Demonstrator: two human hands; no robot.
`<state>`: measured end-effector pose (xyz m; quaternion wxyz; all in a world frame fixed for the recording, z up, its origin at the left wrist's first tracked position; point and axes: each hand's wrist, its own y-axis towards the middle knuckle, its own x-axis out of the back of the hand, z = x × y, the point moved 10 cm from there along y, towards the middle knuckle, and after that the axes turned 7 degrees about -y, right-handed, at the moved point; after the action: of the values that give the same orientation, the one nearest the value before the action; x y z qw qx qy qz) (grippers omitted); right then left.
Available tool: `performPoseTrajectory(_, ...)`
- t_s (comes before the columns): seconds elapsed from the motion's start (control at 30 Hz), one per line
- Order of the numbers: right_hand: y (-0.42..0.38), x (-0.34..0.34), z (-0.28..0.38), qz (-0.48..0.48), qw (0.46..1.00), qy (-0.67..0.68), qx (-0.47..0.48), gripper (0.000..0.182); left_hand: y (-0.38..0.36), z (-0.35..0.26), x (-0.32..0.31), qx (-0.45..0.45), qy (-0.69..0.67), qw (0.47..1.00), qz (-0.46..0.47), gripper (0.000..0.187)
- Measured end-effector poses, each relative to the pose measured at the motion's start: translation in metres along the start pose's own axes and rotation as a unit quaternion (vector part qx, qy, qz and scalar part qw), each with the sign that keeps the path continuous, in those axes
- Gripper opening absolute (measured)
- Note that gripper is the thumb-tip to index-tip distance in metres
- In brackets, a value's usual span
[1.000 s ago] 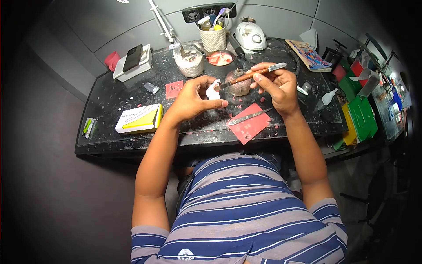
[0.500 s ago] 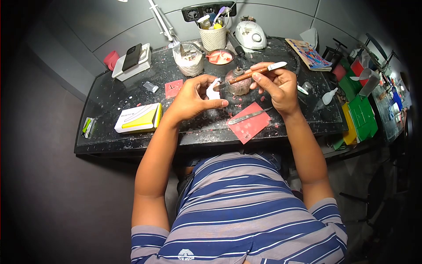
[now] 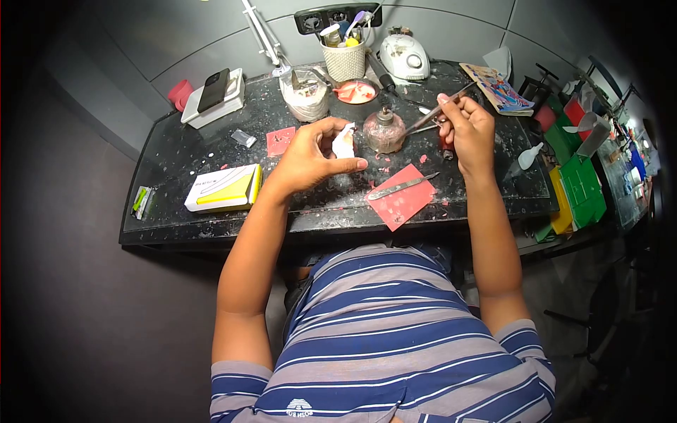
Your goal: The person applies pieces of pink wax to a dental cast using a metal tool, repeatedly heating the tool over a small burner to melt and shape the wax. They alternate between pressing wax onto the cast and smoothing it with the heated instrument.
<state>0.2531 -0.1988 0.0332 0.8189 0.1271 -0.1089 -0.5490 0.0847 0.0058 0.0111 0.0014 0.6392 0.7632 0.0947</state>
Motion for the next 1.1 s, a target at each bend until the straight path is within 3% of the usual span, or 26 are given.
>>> performPoseTrajectory(0.13,0.008,0.001,-0.028,0.032,0.99,-0.126,-0.061,0.026,-0.001,-0.002,0.0,-0.003,0.005,1.0,-0.002,0.056)
performPoseTrajectory(0.2,0.002,0.001,-0.01,0.013,0.93,-0.367,-0.015,0.03,0.0,-0.002,0.0,-0.007,0.008,1.0,0.006,0.056)
performPoseTrajectory(0.27,0.001,0.005,-0.011,0.003,0.927,-0.376,-0.012,0.033,0.0,-0.001,0.0,-0.007,-0.005,1.0,0.007,0.055)
performPoseTrajectory(0.33,-0.001,0.011,0.001,-0.046,0.891,-0.452,0.024,0.029,-0.001,-0.001,0.0,-0.006,-0.02,1.0,0.007,0.054)
performPoseTrajectory(0.47,-0.026,0.004,0.036,-0.033,0.878,-0.466,0.105,0.022,-0.002,-0.003,-0.002,-0.004,-0.063,0.998,0.027,0.052)
performPoseTrajectory(0.53,-0.06,-0.034,0.051,0.144,0.852,-0.44,0.245,0.009,-0.005,-0.005,-0.003,-0.008,-0.082,0.996,0.045,0.052)
performPoseTrajectory(0.57,-0.066,-0.035,0.053,0.148,0.851,-0.441,0.243,0.009,-0.006,-0.006,-0.007,0.001,-0.111,0.992,0.063,0.053)
performPoseTrajectory(0.63,-0.093,-0.061,0.045,0.284,0.785,-0.474,0.279,0.005,-0.01,-0.017,-0.015,-0.01,-0.122,0.988,0.092,0.058)
performPoseTrajectory(0.73,-0.097,-0.066,0.049,0.275,0.768,-0.49,0.305,0.007,-0.012,-0.026,-0.016,-0.033,-0.129,0.983,0.124,0.06)
performPoseTrajectory(0.97,-0.1,-0.068,0.052,0.293,0.772,-0.481,0.293,0.01,-0.012,-0.026,-0.017,-0.021,-0.167,0.978,0.123,0.074)
performPoseTrajectory(1.07,-0.095,-0.062,0.064,0.277,0.804,-0.431,0.302,0.014,-0.011,-0.023,-0.013,-0.016,-0.168,0.977,0.126,0.073)
performPoseTrajectory(1.1,-0.084,-0.051,0.065,0.258,0.869,-0.342,0.248,0.014,-0.011,-0.023,-0.013,-0.017,-0.168,0.978,0.126,0.073)
